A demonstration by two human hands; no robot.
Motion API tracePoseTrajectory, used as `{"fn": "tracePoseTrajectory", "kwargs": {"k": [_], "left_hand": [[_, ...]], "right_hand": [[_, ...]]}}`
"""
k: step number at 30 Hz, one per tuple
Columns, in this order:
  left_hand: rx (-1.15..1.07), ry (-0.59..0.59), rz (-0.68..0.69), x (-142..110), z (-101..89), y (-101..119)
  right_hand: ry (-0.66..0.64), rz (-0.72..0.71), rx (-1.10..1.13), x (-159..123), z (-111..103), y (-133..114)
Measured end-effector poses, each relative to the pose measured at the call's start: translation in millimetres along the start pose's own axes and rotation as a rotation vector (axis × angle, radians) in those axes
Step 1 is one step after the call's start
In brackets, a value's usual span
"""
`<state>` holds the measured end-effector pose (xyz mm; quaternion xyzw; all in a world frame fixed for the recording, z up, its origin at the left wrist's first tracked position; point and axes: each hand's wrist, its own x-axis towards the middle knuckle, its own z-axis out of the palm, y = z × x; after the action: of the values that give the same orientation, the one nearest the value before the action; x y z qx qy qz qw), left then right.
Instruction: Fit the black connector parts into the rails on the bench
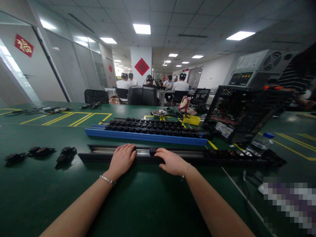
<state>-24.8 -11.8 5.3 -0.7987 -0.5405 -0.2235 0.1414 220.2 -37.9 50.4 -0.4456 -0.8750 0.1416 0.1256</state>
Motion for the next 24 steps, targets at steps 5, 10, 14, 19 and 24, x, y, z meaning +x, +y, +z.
{"fn": "tracePoseTrajectory", "kwargs": {"k": [5,10,14,19,24], "left_hand": [[-0.004,0.008,0.009,0.1,-0.5,0.3],[-0.009,0.008,0.002,0.1,0.0,-0.3],[-0.02,0.008,0.006,-0.1,0.8,-1.1],[-0.021,-0.004,0.0,-0.1,-0.3,-0.5],[-0.018,0.001,0.008,-0.3,-1.2,0.2]], "right_hand": [[0.0,0.003,0.008,0.5,1.3,-1.4],[0.002,0.002,0.0,1.0,3.3,-3.6],[0.014,0.008,-0.004,0.3,2.8,-4.8],[0.032,-0.012,-0.029,0.5,5.7,-6.0],[0.034,-0.052,-0.062,3.4,14.2,-6.9]]}}
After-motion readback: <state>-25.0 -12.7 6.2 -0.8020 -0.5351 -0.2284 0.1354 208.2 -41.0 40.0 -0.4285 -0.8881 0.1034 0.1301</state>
